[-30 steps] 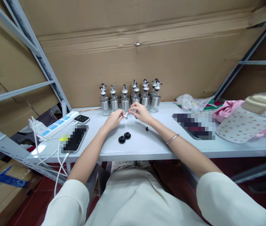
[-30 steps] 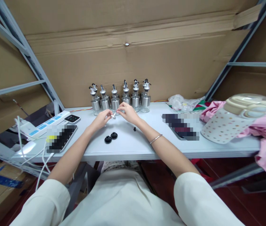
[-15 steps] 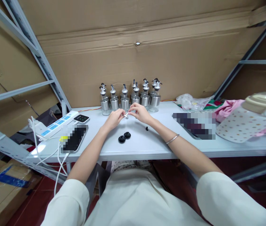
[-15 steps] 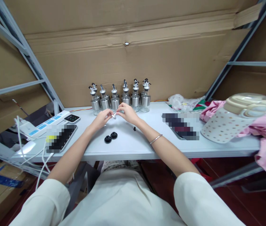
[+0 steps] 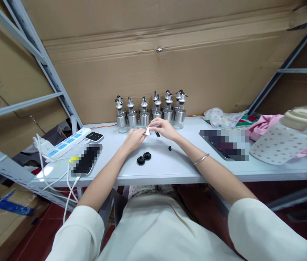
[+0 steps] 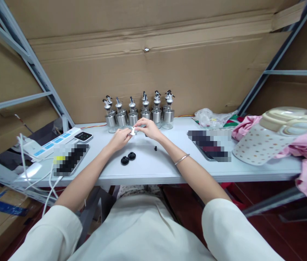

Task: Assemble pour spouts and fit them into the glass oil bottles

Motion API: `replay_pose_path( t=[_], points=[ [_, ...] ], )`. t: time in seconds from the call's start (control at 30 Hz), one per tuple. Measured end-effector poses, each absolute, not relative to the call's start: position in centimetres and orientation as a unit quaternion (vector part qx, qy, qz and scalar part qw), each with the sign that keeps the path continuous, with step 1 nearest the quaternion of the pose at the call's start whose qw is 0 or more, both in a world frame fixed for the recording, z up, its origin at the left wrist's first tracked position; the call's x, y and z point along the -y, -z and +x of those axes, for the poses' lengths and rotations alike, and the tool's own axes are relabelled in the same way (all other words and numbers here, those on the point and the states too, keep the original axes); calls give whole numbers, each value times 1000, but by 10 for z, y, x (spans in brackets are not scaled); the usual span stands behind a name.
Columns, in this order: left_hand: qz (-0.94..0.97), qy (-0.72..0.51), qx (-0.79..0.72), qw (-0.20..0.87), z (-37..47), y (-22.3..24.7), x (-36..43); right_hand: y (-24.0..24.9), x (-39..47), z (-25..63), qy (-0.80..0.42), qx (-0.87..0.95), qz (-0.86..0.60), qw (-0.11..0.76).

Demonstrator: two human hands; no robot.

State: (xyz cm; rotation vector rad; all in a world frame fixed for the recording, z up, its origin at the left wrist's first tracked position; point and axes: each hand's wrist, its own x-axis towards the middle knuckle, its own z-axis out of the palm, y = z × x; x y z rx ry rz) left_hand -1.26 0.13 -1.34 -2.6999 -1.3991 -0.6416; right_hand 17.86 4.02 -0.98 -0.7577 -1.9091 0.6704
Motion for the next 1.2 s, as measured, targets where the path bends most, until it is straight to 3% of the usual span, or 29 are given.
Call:
replay_pose_path(
  t=[0.77, 0.87, 1.07, 1.2],
  points=[
    [-876, 167, 450, 40, -10, 14, -1, 2, -35, 184, -274, 795, -354, 409],
    [-877, 158, 451, 50, -10, 14, -1, -1, -35, 192, -330, 794, -384, 336],
    [-877, 155, 451, 49, -10, 13, 0, -4, -40, 221, -452, 778, -424, 105],
    [-878, 158, 450, 47, -10, 13, 0, -6, -42, 240, -476, 754, -453, 17]
  ],
)
